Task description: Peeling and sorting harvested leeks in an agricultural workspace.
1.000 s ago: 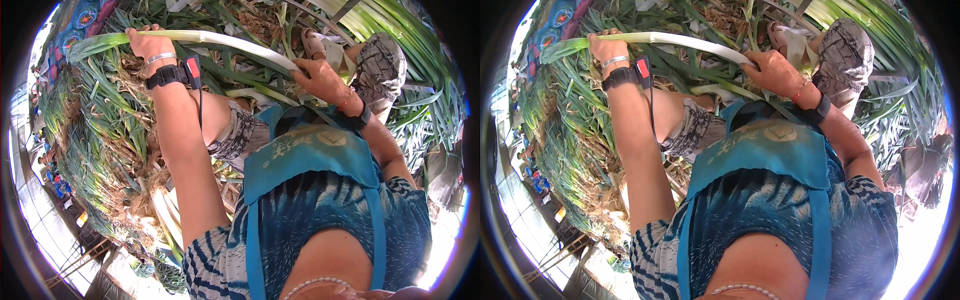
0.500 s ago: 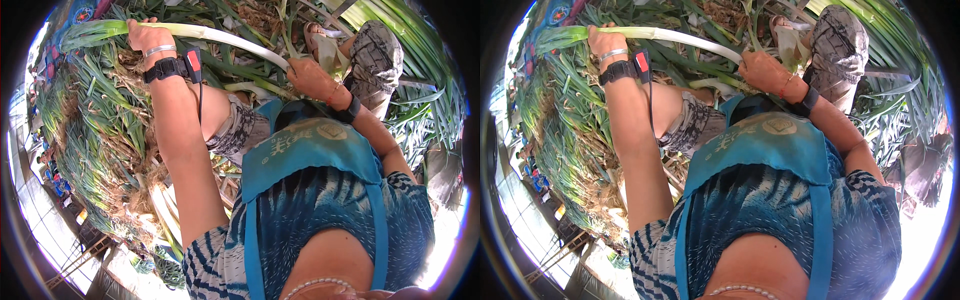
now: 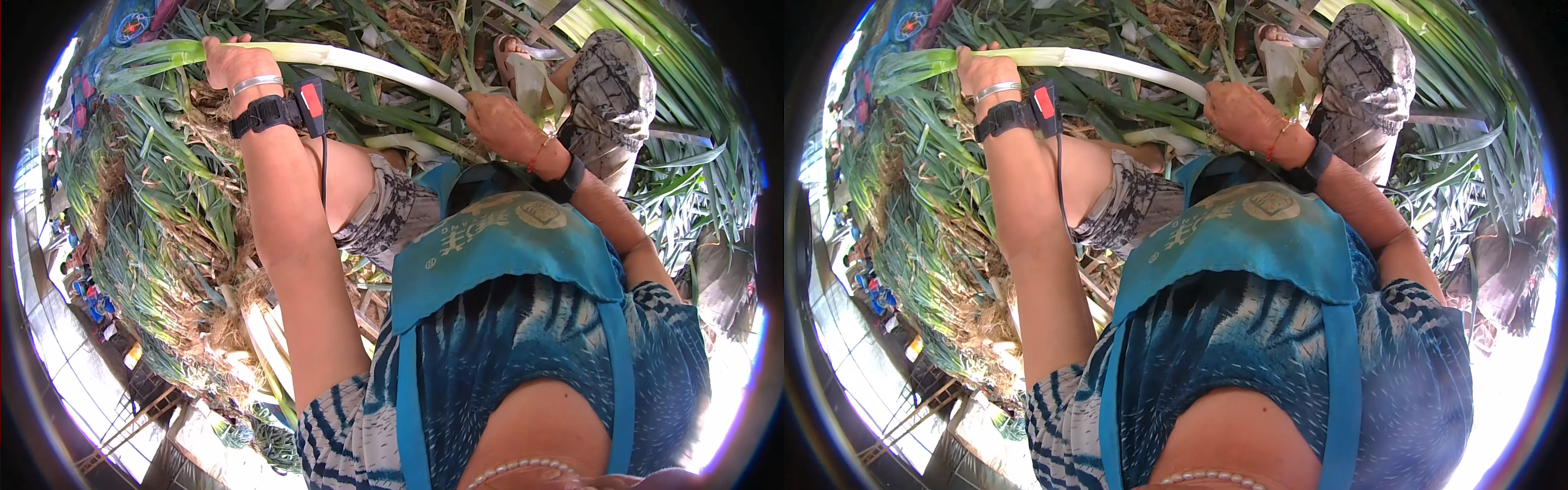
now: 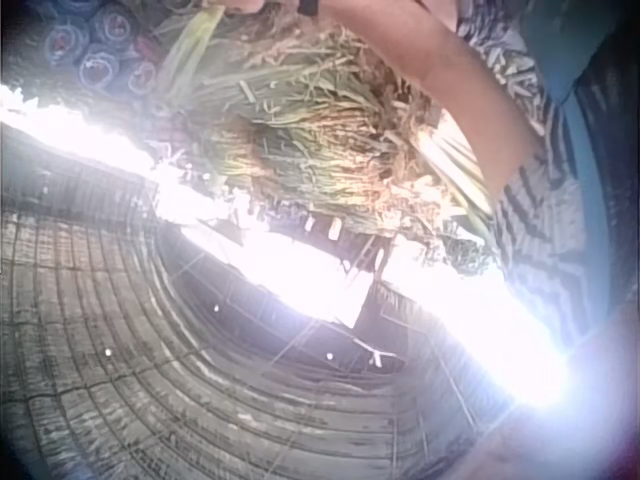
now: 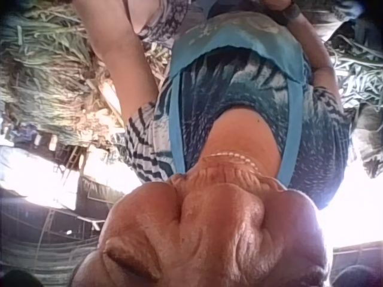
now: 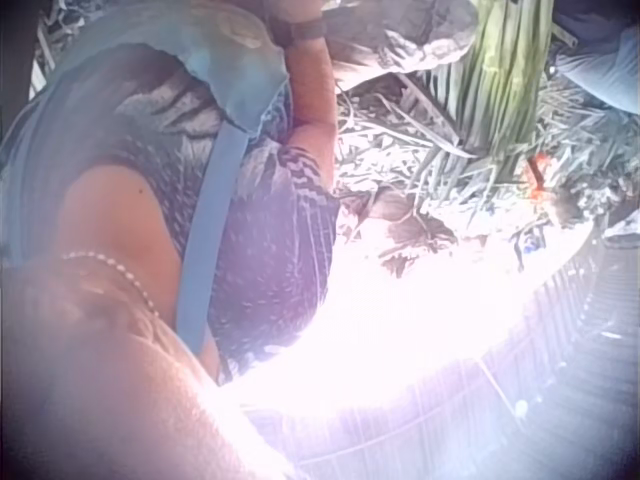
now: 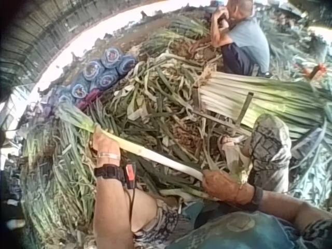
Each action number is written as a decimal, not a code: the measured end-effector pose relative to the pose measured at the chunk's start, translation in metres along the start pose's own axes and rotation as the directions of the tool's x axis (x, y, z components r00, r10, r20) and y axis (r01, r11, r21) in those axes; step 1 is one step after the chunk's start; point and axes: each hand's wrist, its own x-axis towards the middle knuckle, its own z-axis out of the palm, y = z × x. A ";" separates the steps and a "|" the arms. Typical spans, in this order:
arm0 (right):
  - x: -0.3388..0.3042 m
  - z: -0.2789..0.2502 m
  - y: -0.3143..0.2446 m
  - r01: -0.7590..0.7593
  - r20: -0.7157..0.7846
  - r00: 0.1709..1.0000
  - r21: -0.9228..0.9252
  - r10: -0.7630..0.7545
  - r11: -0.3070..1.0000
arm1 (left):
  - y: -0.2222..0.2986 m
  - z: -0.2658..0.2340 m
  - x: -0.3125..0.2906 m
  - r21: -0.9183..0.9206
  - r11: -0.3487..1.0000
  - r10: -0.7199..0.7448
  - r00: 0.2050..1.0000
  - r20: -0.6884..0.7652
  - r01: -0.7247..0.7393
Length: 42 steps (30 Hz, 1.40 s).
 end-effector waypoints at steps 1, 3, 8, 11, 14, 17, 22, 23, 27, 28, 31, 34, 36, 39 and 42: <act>0.001 0.001 0.002 -0.002 -0.002 1.000 0.000 0.002 1.000 | 0.000 0.000 0.001 -0.031 1.000 0.001 1.000 -0.015 -0.002; 0.002 0.002 0.006 -0.008 -0.033 0.999 0.007 0.008 1.000 | 0.000 -0.002 0.002 -0.093 0.996 0.003 0.999 -0.045 -0.007; 0.006 -0.006 0.011 -0.018 -0.146 0.989 0.054 0.026 0.998 | 0.002 0.000 -0.017 -0.068 0.997 -0.031 0.998 -0.050 0.028; 0.006 -0.012 0.012 0.003 -0.225 0.974 0.108 0.022 0.994 | 0.001 -0.001 -0.010 -0.131 0.990 -0.049 0.998 0.043 0.055; 0.006 -0.015 0.015 -0.024 -0.290 0.955 0.129 0.061 0.991 | -0.001 -0.010 0.004 -0.164 0.981 -0.042 0.943 0.331 0.101; 0.005 -0.025 0.016 -0.124 -0.213 0.962 0.205 0.168 0.971 | 0.006 -0.012 0.014 -0.182 0.967 -0.035 0.801 0.597 0.178; 0.001 -0.024 0.036 -0.374 0.105 0.907 0.642 0.407 0.669 | 0.017 -0.009 0.003 -0.231 0.911 0.024 0.513 0.858 0.343; 0.000 -0.026 0.037 -0.489 0.290 0.846 0.756 0.448 0.435 | 0.016 -0.008 -0.011 -0.277 0.908 0.080 0.518 0.852 0.316; -0.006 -0.024 0.037 -0.449 0.428 0.781 0.891 0.455 -0.067 | 0.022 -0.013 -0.003 -0.309 0.853 0.159 0.354 0.922 0.422; -0.005 -0.024 0.036 -0.432 0.492 0.755 0.871 0.435 -0.234 | 0.023 -0.014 -0.004 -0.330 0.805 0.170 0.341 0.925 0.493; -0.003 -0.019 0.047 -0.324 0.548 0.781 0.765 0.299 -0.556 | 0.023 -0.015 -0.005 -0.350 0.752 0.227 0.280 0.933 0.559; -0.003 -0.009 0.061 -0.345 0.484 0.813 0.849 0.325 -0.400 | 0.025 -0.022 -0.001 -0.440 0.819 0.279 0.416 0.865 0.367; -0.003 -0.013 0.070 -0.435 0.352 0.824 0.896 0.444 0.096 | 0.020 -0.019 -0.003 -0.449 0.883 0.261 0.655 0.710 0.135; -0.018 0.006 0.093 -0.332 0.110 0.941 0.133 0.319 0.934 | 0.026 -0.021 -0.001 -0.488 0.872 0.243 0.823 0.513 0.046; -0.011 0.034 0.082 -0.063 0.399 0.914 -0.018 0.065 0.998 | 0.033 -0.035 0.014 -0.475 0.880 0.270 0.843 0.466 -0.020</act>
